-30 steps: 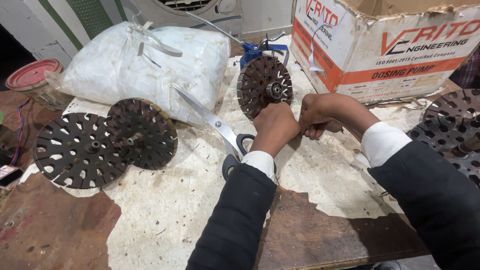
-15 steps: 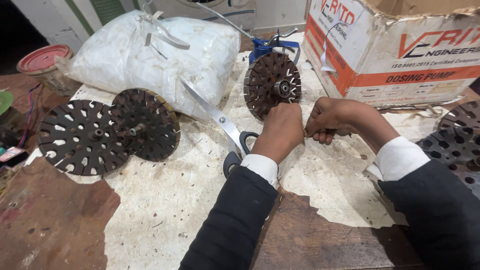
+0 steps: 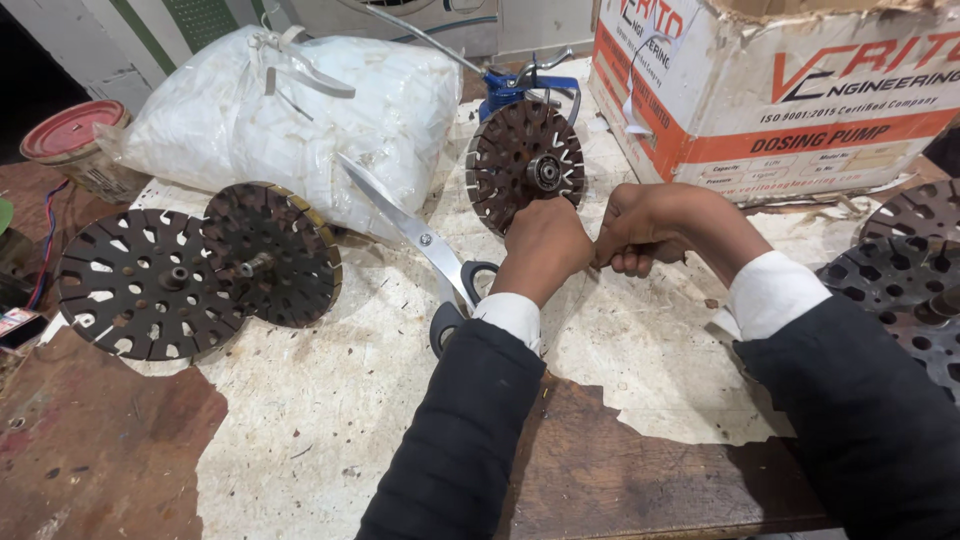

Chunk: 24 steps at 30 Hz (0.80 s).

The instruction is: The person sits at a workbench and fits a central hub into a slotted metal disc, pressing and rotating it to seat the parts together. They then pick up scissors and cut a small piece of material, setting trimmed pieces on the bench.

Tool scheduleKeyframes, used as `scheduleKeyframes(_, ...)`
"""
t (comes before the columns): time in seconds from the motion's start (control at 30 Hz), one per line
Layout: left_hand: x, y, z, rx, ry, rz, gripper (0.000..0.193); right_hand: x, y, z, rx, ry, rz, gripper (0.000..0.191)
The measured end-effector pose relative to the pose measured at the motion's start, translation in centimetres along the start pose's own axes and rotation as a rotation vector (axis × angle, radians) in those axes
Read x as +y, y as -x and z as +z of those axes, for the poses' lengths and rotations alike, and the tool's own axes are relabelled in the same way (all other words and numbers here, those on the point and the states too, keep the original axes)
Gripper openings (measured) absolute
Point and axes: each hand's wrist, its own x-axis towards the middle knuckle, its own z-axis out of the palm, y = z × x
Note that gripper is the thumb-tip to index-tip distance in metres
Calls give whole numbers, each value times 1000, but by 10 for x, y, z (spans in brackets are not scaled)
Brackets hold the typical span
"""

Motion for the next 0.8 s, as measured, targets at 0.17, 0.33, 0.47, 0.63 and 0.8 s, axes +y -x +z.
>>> scheduleKeyframes(0.17,8,-2,-20,-242,95,-185,12,-3,-2,2,-46,12,-38,18)
scheduleKeyframes(0.33,12,0,-30,-306,59,-167,7,-7,4,2,21,196,-88,21)
scheduleKeyframes(0.47,12,6,-33,-265,36,-142,12,-9,12,-1,-31,65,-34,24)
scheduleKeyframes(0.63,13,10,-36,-250,98,-187,18,-9,13,2,-23,8,-60,23)
scheduleKeyframes(0.8,10,14,-34,-188,84,-154,13,-8,11,3,9,32,-38,26)
